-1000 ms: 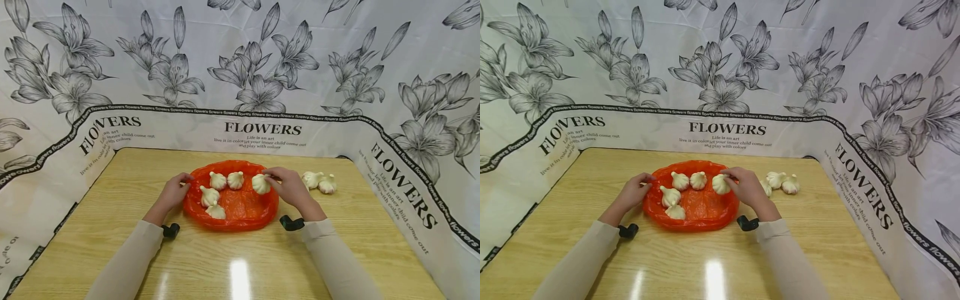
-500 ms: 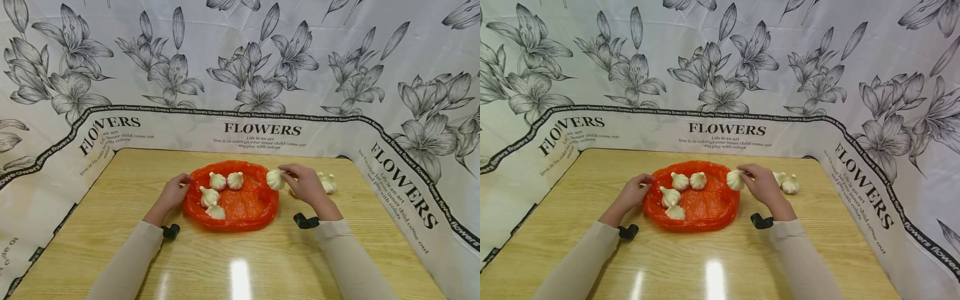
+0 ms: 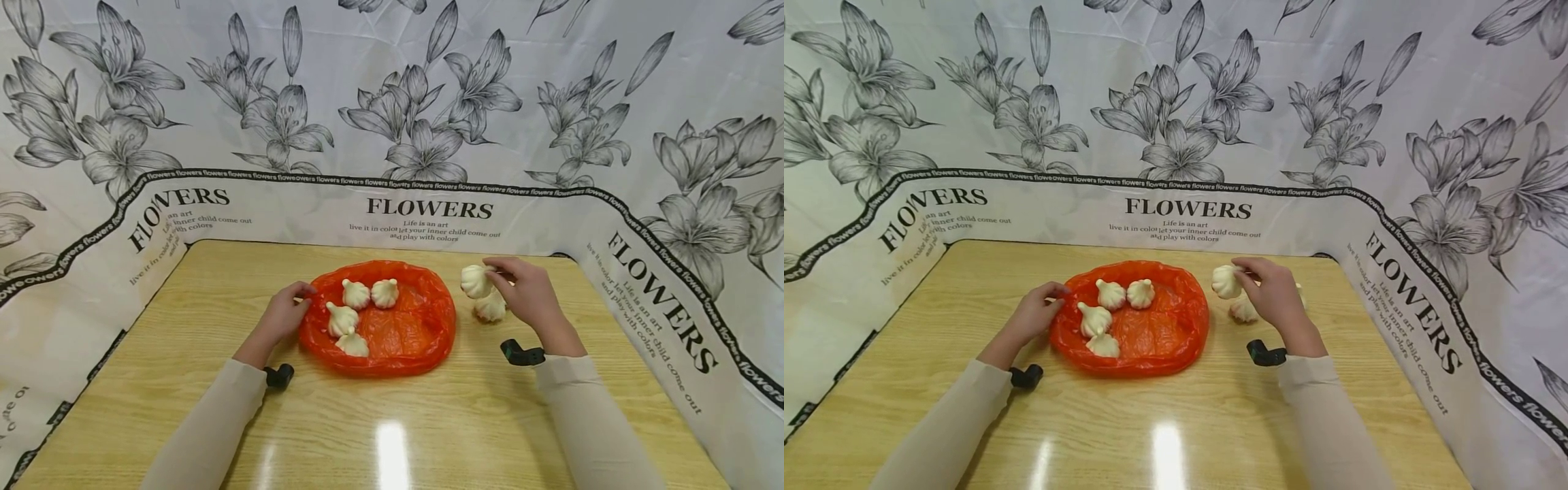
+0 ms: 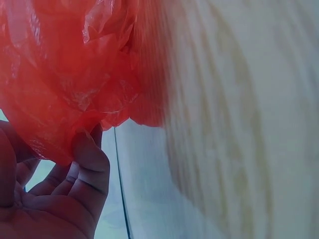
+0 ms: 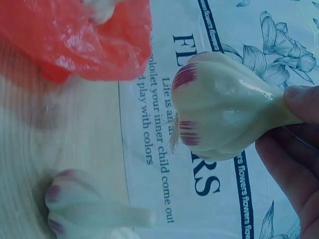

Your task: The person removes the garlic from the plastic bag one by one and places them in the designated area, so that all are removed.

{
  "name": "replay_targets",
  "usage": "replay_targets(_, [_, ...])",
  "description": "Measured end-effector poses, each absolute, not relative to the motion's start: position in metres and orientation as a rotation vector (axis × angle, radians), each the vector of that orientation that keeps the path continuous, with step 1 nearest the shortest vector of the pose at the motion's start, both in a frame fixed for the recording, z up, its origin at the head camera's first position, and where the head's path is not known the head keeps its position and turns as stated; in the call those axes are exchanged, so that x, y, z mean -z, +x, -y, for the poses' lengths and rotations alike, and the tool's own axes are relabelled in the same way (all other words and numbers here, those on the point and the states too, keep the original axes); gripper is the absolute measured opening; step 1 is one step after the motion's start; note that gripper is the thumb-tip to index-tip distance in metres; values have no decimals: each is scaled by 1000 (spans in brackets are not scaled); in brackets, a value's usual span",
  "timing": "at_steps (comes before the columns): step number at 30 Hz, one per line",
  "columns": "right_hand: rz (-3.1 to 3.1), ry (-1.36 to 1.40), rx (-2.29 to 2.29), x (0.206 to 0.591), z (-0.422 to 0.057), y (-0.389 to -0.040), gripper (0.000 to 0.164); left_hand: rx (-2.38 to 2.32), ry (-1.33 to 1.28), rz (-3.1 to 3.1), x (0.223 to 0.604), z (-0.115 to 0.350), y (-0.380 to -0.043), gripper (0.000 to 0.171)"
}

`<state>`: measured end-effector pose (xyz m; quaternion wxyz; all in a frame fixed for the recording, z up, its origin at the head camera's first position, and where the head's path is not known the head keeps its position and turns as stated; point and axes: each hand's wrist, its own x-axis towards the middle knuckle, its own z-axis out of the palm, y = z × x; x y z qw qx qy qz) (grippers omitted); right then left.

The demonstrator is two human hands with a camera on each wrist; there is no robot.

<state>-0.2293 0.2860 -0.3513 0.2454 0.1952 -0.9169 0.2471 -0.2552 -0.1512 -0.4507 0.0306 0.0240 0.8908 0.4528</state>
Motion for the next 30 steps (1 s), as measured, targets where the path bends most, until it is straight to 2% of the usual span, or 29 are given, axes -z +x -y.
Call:
replay_targets(19, [2603, 288, -718, 348, -326, -247, 32, -1389, 56, -2744, 449, 150, -253, 22])
replay_targets(30, [2614, 238, -704, 349, -343, -259, 32, -1386, 79, -2759, 448, 150, -252, 21])
